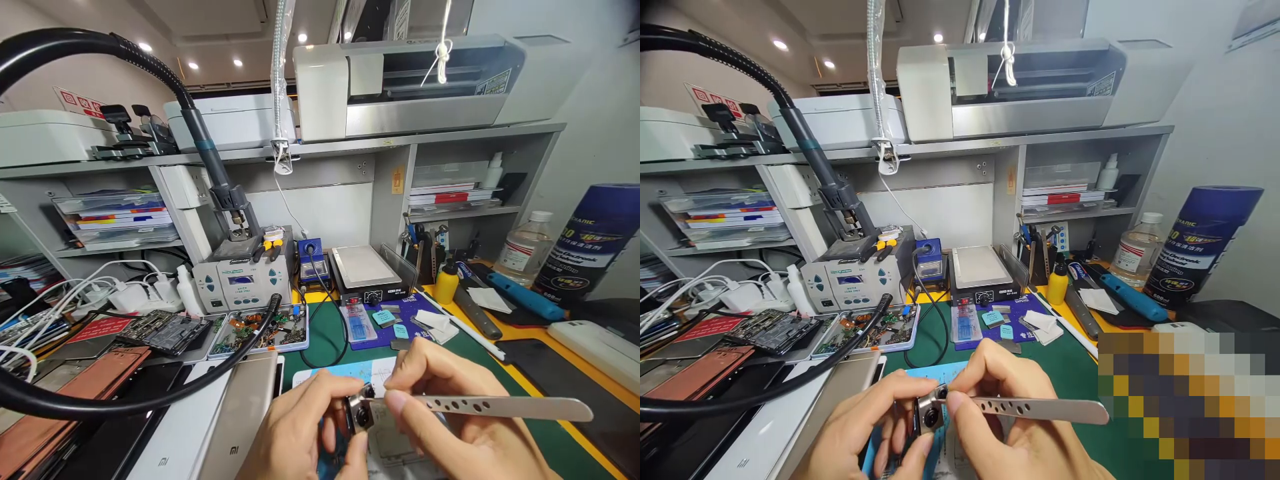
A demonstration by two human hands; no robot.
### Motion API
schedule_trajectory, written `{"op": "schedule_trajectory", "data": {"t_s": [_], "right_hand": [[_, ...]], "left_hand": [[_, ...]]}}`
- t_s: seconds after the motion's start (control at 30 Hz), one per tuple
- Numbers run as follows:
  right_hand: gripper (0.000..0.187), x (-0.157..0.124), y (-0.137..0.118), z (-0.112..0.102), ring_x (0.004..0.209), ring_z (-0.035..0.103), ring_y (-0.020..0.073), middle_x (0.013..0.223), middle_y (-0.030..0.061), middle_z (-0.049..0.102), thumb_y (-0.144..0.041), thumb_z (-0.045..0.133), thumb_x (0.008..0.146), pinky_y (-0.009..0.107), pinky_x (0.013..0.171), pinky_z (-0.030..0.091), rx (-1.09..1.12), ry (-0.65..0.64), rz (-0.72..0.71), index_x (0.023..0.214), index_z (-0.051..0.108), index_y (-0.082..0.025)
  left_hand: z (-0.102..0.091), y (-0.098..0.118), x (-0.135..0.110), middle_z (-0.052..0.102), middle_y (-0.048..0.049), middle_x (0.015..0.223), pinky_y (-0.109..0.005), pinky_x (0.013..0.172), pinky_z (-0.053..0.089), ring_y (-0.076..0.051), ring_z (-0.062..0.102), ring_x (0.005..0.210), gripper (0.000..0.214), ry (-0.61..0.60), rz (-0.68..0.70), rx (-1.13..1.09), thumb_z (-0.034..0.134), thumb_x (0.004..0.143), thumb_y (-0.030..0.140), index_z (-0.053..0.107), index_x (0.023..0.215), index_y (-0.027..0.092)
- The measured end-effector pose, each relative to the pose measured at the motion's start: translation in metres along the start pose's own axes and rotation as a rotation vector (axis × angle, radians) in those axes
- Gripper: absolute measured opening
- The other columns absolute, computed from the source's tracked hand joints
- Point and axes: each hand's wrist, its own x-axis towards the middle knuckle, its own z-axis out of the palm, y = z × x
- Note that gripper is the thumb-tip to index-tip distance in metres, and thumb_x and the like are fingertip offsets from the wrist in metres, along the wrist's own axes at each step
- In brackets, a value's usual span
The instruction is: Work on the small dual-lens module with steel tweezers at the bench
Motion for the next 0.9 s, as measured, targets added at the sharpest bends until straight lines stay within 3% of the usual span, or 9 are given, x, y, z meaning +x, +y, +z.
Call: {"op": "schedule_trajectory", "data": {"t_s": [0.07,0.17,0.33,0.43,0.53,0.63,0.7,0.8,0.9], "right_hand": [[0.02,-0.002,0.0,0.0,0.051,0.05,0.0133,0.059,-0.0049,0.053,-0.029,0.057,0.09,0.022,0.045,0.042,0.005,-0.005,0.002,0.071,0.054,-0.025],[0.02,-0.002,0.001,-0.001,0.055,0.054,0.0142,0.063,-0.0035,0.058,-0.029,0.056,0.09,0.023,0.049,0.046,-0.059,0.005,-0.023,0.07,0.054,-0.025],[0.015,-0.001,0.007,-0.002,0.065,0.061,0.0166,0.069,-0.0026,0.063,-0.03,0.056,0.091,0.024,0.057,0.052,-0.213,0.062,-0.051,0.076,0.055,-0.026],[0.016,-0.002,0.009,-0.001,0.067,0.063,0.017,0.072,-0.0026,0.065,-0.032,0.058,0.09,0.024,0.059,0.053,-0.217,0.005,-0.022,0.076,0.056,-0.026],[0.017,-0.003,0.008,-0.001,0.065,0.061,0.0167,0.069,-0.0023,0.063,-0.033,0.06,0.09,0.024,0.057,0.051,-0.164,0.041,-0.03,0.075,0.058,-0.026],[0.021,-0.001,0.002,-0.002,0.054,0.054,0.0142,0.061,-0.0036,0.058,-0.036,0.062,0.09,0.023,0.05,0.046,0.044,0.12,-0.031,0.071,0.06,-0.025],[0.024,0.001,-0.003,-0.002,0.05,0.052,0.0126,0.058,-0.0046,0.056,-0.039,0.064,0.089,0.022,0.049,0.044,0.206,0.187,0.026,0.069,0.061,-0.025],[0.025,0.004,-0.008,-0.003,0.05,0.052,0.0115,0.055,-0.0055,0.055,-0.04,0.07,0.085,0.021,0.05,0.043,0.344,0.247,0.076,0.067,0.061,-0.024],[0.026,0.006,-0.009,-0.003,0.05,0.052,0.0113,0.055,-0.0049,0.056,-0.041,0.072,0.083,0.022,0.05,0.042,0.349,0.217,0.078,0.067,0.062,-0.022]], "left_hand": [[-0.001,-0.005,0.001,0.055,0.0038,0.068,-0.021,0.052,0.046,-0.012,0.057,0.054,0.039,-0.001,0.147,0.11,0.06,0.078,0.01,0.059,0.114,0.025],[0.001,-0.006,0.002,0.055,0.0034,0.069,-0.024,0.055,0.045,-0.014,0.06,0.059,0.04,0.087,0.249,0.245,0.057,0.078,0.007,0.055,0.114,0.025],[0.005,-0.002,0.001,0.065,-0.0001,0.078,-0.025,0.05,0.039,-0.017,0.065,0.07,0.045,0.17,0.294,0.332,0.052,0.079,0.004,0.05,0.117,0.027],[0.004,-0.004,0.001,0.066,-0.0004,0.078,-0.025,0.051,0.041,-0.018,0.066,0.071,0.047,0.174,0.308,0.334,0.051,0.078,0.002,0.05,0.118,0.027],[0.003,-0.006,0.001,0.065,-0.0009,0.077,-0.024,0.052,0.043,-0.017,0.064,0.069,0.05,0.163,0.291,0.295,0.055,0.075,0.002,0.055,0.12,0.026],[0.0,-0.001,0.005,0.061,0.0001,0.071,-0.021,0.046,0.04,-0.013,0.055,0.057,0.039,0.113,0.096,0.085,0.062,0.077,0.011,0.065,0.114,0.023],[-0.006,0.007,0.009,0.059,0.0003,0.069,-0.019,0.043,0.038,-0.01,0.049,0.051,0.026,0.08,-0.197,-0.206,0.066,0.081,0.026,0.069,0.106,0.02],[-0.016,0.016,0.018,0.058,0.0001,0.072,-0.015,0.036,0.035,-0.008,0.049,0.049,0.031,-0.001,-0.59,-0.772,0.069,0.082,0.041,0.068,0.099,0.016],[-0.024,0.015,0.025,0.058,-0.0003,0.072,-0.014,0.034,0.037,-0.008,0.051,0.051,0.025,-0.073,-0.74,-1.225,0.068,0.086,0.037,0.067,0.085,0.013]]}}
